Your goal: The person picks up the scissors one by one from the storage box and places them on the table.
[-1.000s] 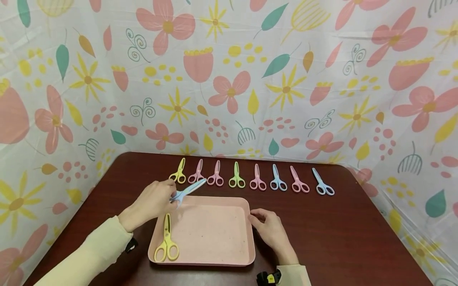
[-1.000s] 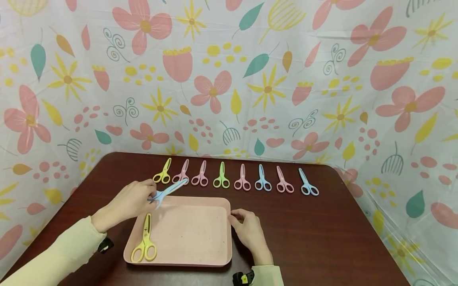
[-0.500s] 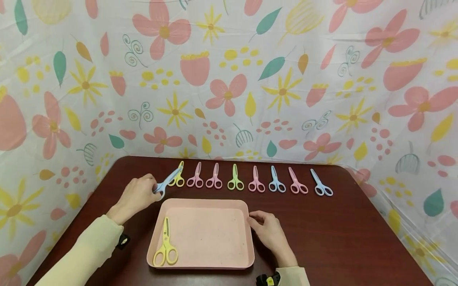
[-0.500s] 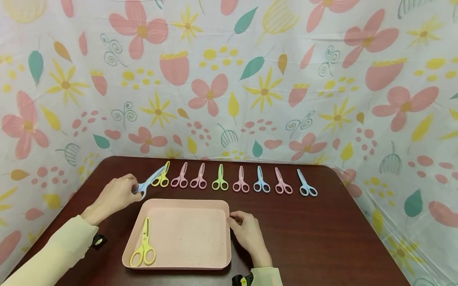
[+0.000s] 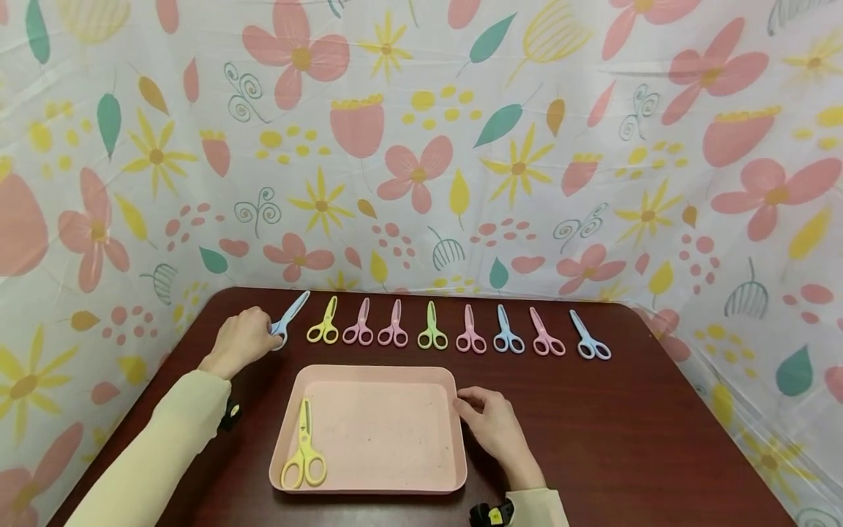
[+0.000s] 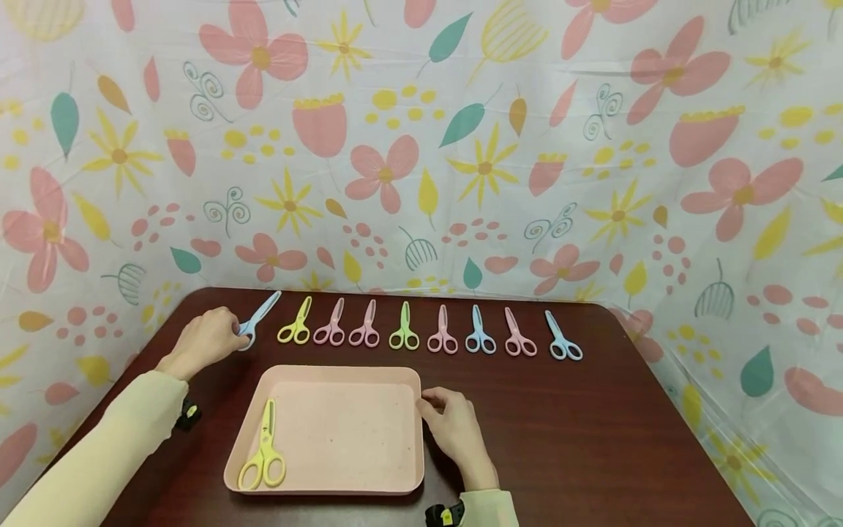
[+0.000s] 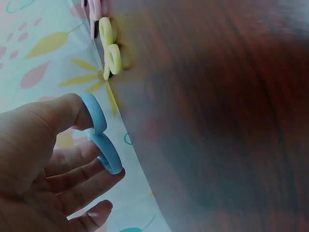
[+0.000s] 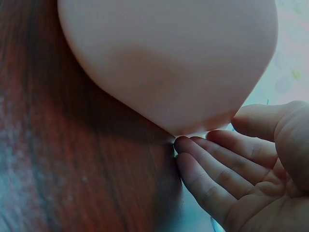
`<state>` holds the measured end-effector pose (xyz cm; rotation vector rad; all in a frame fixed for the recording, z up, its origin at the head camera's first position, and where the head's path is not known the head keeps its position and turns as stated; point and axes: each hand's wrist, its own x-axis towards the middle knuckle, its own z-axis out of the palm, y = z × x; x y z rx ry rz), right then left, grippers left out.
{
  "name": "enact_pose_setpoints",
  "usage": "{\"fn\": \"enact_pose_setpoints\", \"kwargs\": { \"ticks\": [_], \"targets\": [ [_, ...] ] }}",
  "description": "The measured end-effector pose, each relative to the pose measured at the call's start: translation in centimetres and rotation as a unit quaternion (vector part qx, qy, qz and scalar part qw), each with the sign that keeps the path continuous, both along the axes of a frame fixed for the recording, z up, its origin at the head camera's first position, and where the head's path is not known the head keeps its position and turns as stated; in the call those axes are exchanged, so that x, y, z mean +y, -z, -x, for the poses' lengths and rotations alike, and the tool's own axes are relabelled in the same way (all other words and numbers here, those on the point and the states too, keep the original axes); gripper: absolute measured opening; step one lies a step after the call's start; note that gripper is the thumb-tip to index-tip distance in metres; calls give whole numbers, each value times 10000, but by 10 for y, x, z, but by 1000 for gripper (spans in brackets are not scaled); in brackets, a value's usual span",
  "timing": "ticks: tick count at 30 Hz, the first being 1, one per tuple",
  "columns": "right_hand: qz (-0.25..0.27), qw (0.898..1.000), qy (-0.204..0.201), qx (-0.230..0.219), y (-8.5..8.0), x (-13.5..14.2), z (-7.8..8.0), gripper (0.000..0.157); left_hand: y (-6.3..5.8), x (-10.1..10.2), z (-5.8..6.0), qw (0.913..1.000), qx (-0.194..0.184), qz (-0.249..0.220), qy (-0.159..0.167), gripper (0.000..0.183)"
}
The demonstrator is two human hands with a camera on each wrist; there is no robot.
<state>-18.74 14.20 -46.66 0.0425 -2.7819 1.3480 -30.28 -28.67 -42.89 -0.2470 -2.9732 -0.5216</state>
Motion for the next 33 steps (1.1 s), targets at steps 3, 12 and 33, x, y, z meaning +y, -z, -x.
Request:
{"fn": "enact_pose_setpoints", "kwargs": {
  "ticks": [3,12,33],
  "targets": [
    [2,10000,-8,-46,0,0,-1,18,2,1,8,9997,-234,29,-85,36],
    [50,10000,-62,-27,0,0,-1,18,4,9,24,9963,-795,68,-315,28],
    [29,10000,-56,-22,2,3,1,16,17,12,40,9903,-1202,46,-699,29]
  ]
}}
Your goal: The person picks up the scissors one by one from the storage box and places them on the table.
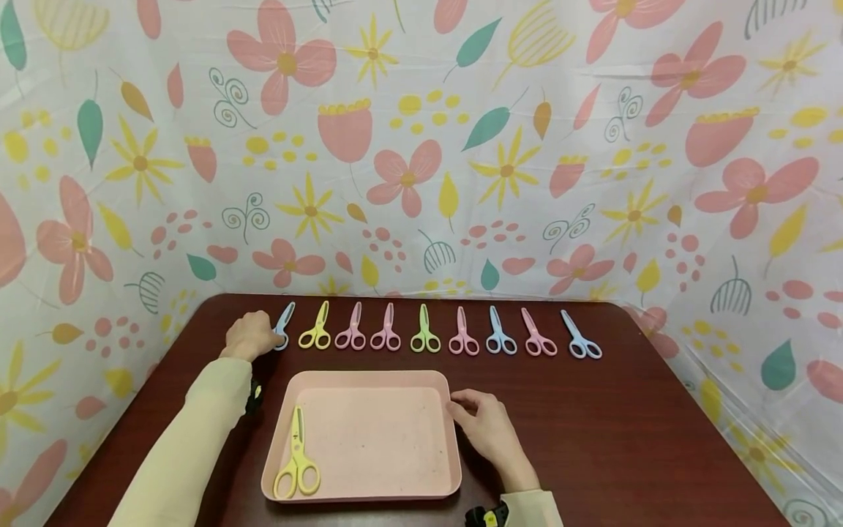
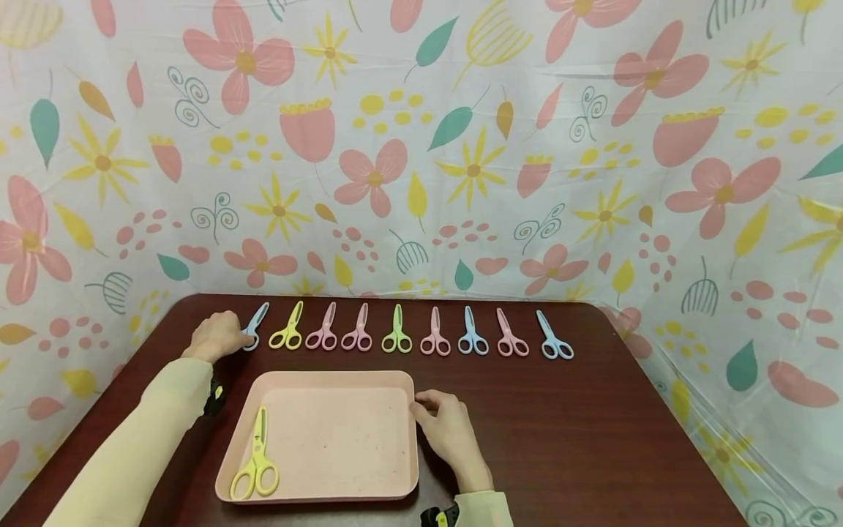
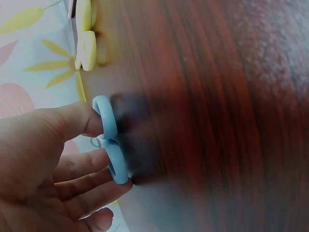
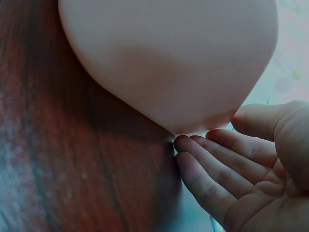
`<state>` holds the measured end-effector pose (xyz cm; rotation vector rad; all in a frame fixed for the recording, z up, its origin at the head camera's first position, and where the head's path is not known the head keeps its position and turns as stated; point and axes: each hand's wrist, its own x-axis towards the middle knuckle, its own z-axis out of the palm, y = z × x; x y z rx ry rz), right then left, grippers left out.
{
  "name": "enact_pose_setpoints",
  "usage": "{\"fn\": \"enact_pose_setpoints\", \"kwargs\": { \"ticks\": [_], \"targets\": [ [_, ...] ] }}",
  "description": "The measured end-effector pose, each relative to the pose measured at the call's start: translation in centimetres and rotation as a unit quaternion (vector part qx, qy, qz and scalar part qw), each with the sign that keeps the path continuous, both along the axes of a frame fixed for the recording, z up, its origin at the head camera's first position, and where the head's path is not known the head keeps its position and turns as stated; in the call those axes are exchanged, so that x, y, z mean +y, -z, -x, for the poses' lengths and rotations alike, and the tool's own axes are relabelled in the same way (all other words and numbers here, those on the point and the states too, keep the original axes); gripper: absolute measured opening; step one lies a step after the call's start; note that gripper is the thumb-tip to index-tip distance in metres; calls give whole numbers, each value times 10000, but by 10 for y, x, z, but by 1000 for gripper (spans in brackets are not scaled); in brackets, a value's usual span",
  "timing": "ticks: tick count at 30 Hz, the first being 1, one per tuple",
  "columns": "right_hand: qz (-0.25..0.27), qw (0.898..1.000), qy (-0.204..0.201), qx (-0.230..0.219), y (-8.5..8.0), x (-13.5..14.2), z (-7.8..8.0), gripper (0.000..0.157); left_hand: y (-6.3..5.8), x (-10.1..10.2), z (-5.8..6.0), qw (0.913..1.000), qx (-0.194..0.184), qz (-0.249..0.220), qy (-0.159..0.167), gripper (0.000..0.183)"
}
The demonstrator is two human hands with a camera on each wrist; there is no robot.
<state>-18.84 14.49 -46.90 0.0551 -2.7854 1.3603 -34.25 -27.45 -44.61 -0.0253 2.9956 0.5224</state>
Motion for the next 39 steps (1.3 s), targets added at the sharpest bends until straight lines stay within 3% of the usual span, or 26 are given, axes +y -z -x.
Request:
{"fn": "enact_pose_setpoints", "kwargs": {
  "ticks": [39],
  "targets": [
    [-15,10000,43,-72,0,0,0,17,7,2,-3,9999,41,-110,108,28]
  ]
}}
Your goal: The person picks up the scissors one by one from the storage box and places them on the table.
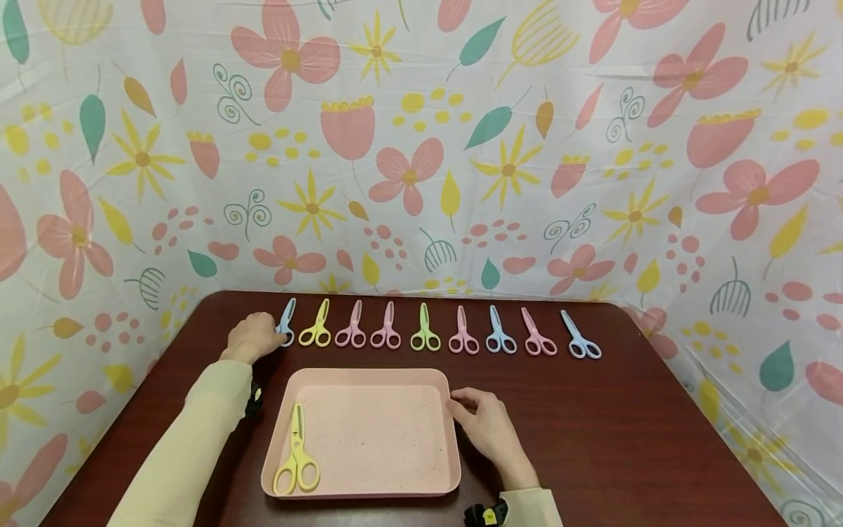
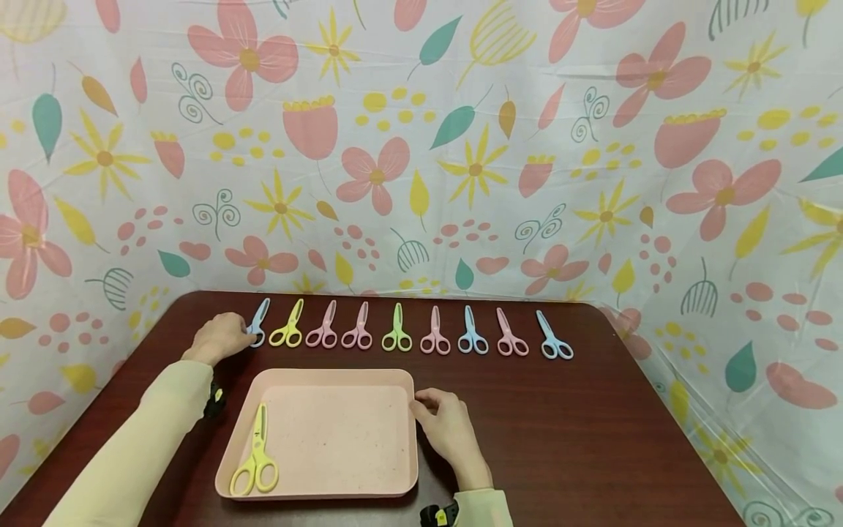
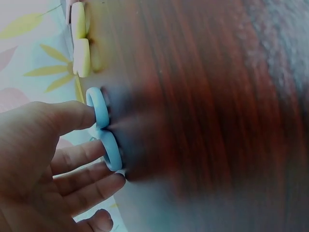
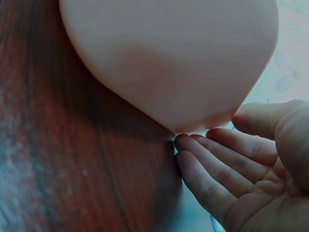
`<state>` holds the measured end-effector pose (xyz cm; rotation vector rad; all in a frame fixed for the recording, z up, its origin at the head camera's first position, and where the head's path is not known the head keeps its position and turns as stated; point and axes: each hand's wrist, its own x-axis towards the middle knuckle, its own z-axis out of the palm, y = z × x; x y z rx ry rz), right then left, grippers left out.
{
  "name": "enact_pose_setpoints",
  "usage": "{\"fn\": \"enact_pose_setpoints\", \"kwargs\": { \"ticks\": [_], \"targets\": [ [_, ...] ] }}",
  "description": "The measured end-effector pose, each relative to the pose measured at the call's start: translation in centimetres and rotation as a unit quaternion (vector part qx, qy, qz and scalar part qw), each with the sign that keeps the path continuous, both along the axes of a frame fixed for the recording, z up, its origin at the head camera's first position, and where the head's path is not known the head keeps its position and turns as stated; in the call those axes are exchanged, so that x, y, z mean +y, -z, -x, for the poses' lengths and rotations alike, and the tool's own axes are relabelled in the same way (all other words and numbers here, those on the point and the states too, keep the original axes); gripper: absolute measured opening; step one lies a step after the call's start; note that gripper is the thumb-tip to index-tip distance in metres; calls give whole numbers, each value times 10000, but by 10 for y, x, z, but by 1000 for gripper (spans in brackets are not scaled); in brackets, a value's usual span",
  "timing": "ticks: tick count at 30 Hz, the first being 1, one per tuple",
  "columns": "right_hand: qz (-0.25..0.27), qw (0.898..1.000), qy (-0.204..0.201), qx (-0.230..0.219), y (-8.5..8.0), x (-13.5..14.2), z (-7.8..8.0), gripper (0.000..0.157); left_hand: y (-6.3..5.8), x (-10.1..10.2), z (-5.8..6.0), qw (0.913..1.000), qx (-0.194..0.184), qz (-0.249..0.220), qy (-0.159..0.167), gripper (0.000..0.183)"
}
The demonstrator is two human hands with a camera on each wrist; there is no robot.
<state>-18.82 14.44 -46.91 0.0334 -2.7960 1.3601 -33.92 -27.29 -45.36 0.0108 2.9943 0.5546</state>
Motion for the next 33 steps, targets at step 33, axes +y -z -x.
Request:
{"fn": "enact_pose_setpoints", "kwargs": {
  "ticks": [33],
  "targets": [
    [-31,10000,20,68,-1,-3,0,19,-30,17,-71,9901,1256,4,626,24]
  ]
}}
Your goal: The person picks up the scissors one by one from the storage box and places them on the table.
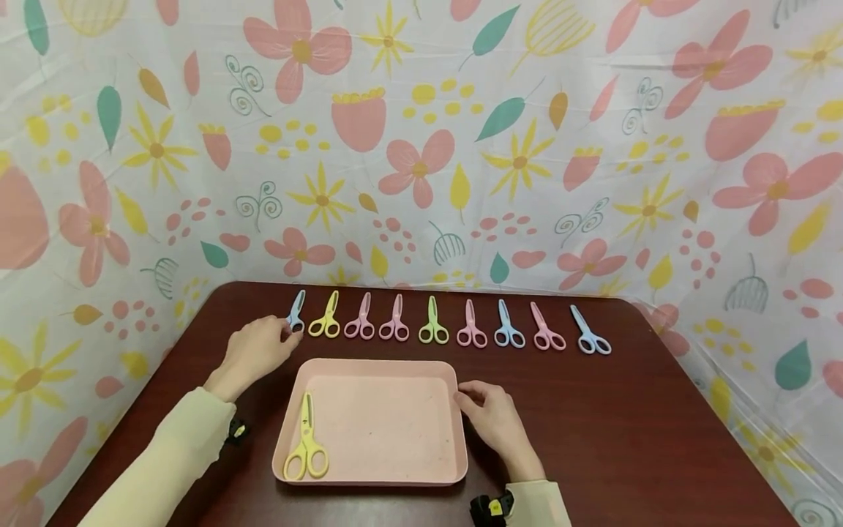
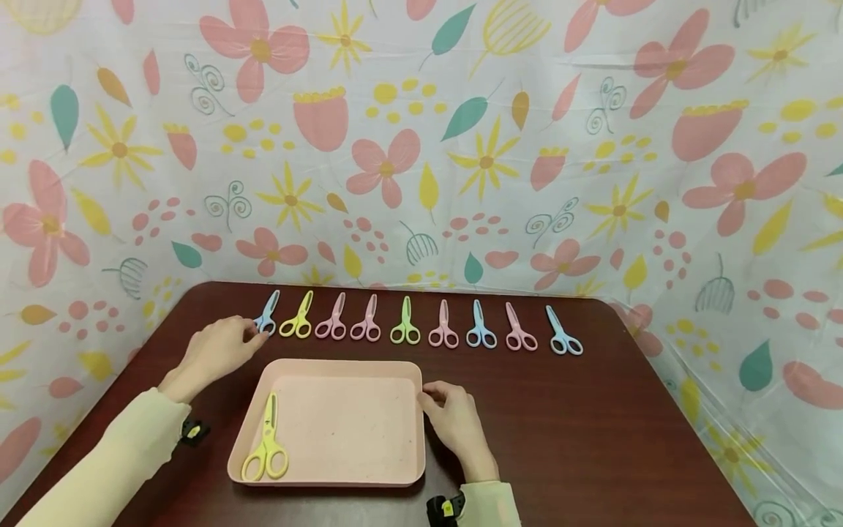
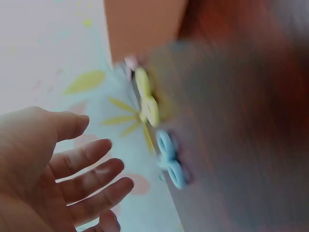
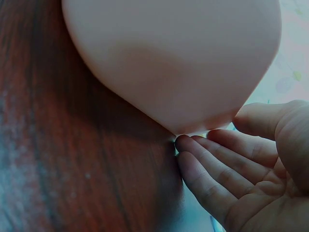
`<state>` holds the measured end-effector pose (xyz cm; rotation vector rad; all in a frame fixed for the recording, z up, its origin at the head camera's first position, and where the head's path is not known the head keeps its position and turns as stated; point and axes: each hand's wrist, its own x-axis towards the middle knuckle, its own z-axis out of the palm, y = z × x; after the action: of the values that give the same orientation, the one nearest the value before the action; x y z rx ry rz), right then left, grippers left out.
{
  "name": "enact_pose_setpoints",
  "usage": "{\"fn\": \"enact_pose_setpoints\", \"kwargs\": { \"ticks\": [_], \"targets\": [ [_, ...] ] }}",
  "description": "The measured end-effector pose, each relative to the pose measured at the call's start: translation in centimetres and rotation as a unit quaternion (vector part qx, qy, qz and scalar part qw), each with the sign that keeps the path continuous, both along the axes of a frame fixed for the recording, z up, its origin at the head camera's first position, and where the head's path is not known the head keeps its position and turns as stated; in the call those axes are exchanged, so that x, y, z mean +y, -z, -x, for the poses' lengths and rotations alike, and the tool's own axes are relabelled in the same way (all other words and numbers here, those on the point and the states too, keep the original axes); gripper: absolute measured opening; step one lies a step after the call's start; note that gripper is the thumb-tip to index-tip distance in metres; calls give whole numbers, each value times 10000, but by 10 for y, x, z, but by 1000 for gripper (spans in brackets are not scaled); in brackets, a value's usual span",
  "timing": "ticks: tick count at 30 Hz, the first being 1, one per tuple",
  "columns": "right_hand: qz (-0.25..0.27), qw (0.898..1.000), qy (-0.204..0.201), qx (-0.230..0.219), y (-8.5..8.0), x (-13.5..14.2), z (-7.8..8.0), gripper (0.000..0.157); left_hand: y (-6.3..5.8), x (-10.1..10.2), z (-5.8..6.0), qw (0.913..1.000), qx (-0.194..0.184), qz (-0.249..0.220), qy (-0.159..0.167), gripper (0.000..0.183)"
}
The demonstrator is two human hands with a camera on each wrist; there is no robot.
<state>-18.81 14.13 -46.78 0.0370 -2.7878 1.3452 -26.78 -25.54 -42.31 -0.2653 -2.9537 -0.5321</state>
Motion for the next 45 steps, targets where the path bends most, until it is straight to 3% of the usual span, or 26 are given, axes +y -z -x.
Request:
{"fn": "enact_pose_setpoints", "kwargs": {
  "ticks": [16,23,26,32,35,45],
  "targets": [
    [66,10000,16,-59,-1,2,1,19,-6,41,-76,9988,170,318,345,14],
    [4,10000,49,6,-1,3,2,18,1,54,-102,9973,396,426,444,14],
    [-9,10000,16,15,1,3,1,18,5,57,-112,9969,280,490,548,17],
    [71,10000,17,22,2,2,1,18,13,58,-124,9898,-162,822,1150,37],
    [72,9999,-14,84,2,2,2,18,16,59,-126,9861,-196,862,1409,42],
    [82,10000,37,-24,3,3,2,18,18,63,-127,9860,-117,926,1383,43]
  ]
}}
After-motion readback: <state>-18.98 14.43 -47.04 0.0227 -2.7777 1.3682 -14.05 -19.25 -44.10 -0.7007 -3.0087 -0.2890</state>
